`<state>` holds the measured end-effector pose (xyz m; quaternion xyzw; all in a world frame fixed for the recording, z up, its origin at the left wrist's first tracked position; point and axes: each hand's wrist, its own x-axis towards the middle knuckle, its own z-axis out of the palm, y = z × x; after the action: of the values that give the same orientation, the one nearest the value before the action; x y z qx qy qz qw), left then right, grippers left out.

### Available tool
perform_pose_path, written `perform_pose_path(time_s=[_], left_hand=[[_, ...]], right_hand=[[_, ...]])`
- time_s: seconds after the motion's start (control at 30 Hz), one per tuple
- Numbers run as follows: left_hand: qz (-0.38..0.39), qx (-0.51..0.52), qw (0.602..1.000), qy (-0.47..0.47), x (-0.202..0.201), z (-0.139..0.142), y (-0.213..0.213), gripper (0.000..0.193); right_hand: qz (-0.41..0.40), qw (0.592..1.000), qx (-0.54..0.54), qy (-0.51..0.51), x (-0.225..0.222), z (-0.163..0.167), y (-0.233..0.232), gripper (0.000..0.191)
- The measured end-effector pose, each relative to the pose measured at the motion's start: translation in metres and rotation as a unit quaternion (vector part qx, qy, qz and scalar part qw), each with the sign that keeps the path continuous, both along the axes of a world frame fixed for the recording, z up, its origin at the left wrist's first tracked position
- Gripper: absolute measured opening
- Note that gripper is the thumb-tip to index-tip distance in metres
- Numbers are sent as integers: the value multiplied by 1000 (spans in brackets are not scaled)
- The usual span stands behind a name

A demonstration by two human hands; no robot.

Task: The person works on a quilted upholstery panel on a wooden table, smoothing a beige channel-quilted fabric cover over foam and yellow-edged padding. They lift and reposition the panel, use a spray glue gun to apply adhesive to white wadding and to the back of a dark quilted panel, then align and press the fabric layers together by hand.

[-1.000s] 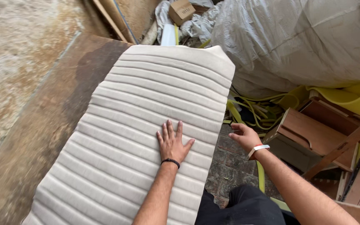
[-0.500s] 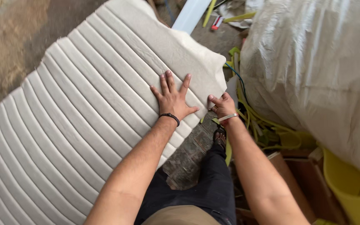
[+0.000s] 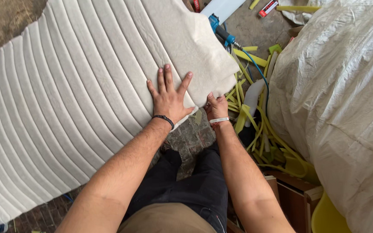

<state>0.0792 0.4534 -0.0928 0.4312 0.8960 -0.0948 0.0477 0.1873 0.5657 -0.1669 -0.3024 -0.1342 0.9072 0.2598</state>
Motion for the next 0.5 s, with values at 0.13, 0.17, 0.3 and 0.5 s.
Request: perform_pose_path(time_s=[0.13, 0.17, 0.3, 0.5], left_hand=[[7, -10, 1000, 13, 0, -6, 3, 130], [9, -12, 1000, 12, -1, -7, 4, 130], [12, -7, 1000, -1, -5, -8, 5, 129], [16, -2, 1000, -8, -6, 1, 5, 130]], right_hand=[[55, 997, 49, 20, 7, 7, 2, 57], [49, 995, 81, 4, 5, 5, 2, 53], [18, 994, 102, -18, -7, -10, -2, 43], [-15, 999, 38, -17, -16, -7, -11, 39]])
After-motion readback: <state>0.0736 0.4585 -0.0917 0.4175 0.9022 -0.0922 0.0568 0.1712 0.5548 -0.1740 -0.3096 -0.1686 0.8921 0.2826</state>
